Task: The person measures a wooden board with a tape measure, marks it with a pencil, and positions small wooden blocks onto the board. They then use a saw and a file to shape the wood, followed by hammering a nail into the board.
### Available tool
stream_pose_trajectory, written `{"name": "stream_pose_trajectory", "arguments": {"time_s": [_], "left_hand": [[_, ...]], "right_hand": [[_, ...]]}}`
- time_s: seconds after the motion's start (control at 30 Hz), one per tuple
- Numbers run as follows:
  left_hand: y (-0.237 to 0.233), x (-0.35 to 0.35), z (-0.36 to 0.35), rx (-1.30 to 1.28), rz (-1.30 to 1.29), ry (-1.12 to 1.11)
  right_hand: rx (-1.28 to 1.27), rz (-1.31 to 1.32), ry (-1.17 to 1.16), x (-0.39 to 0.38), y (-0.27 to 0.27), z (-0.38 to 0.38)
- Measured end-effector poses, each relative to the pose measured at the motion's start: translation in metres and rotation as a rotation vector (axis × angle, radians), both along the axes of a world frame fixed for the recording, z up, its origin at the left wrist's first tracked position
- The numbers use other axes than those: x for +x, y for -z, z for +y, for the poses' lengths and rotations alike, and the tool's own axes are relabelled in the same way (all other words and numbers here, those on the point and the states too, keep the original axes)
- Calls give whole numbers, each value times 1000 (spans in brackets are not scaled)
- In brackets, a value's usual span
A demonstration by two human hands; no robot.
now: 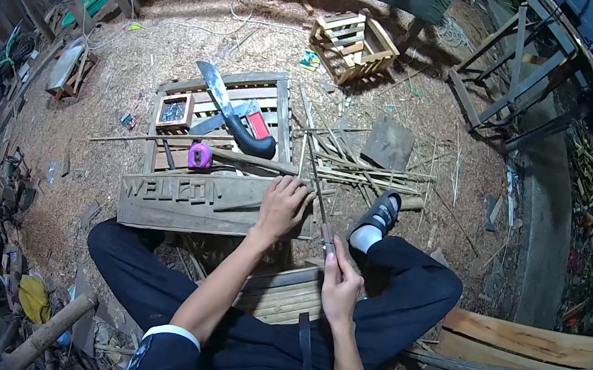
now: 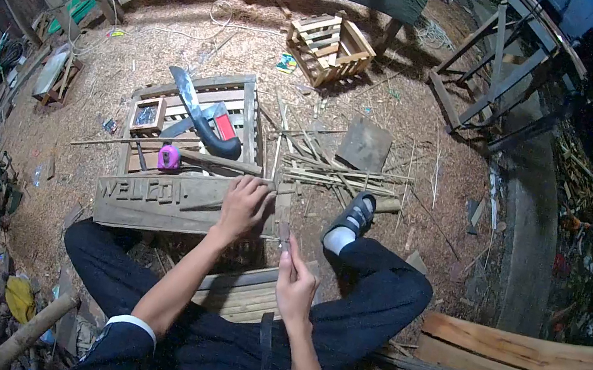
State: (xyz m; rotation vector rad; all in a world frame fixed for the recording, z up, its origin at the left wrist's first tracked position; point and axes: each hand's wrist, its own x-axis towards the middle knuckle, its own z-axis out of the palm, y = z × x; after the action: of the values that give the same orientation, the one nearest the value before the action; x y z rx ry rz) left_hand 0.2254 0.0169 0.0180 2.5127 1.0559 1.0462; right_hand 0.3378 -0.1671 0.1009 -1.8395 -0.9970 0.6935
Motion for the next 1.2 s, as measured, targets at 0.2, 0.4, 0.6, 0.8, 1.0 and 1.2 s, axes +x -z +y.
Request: {"name": "stream_pose_trajectory", "arguments": {"time_s": [0.2,0.4,0.6,0.8,1.0,1.2], "left_hand": [[-37,-31,10,-123,-81,-43],[-71,-96,8,-73,-64,-121],[-83,-156,-11,37,-153,-221],[-89,-195,-18,142,-223,-238],[-81,-215,-18,102,-195,-210],[-71,-205,-3,60,-207,-179]], "right_hand": [[66,28,-40,-18,-25,7],[172,62,-68,-44,-29,25],[156,-140,-156,-60,-18,72],[251,-544,-268,-72,25,128],[317,-813,-406,-72,56,153],[210,-915,-719,-68,48,166]]}}
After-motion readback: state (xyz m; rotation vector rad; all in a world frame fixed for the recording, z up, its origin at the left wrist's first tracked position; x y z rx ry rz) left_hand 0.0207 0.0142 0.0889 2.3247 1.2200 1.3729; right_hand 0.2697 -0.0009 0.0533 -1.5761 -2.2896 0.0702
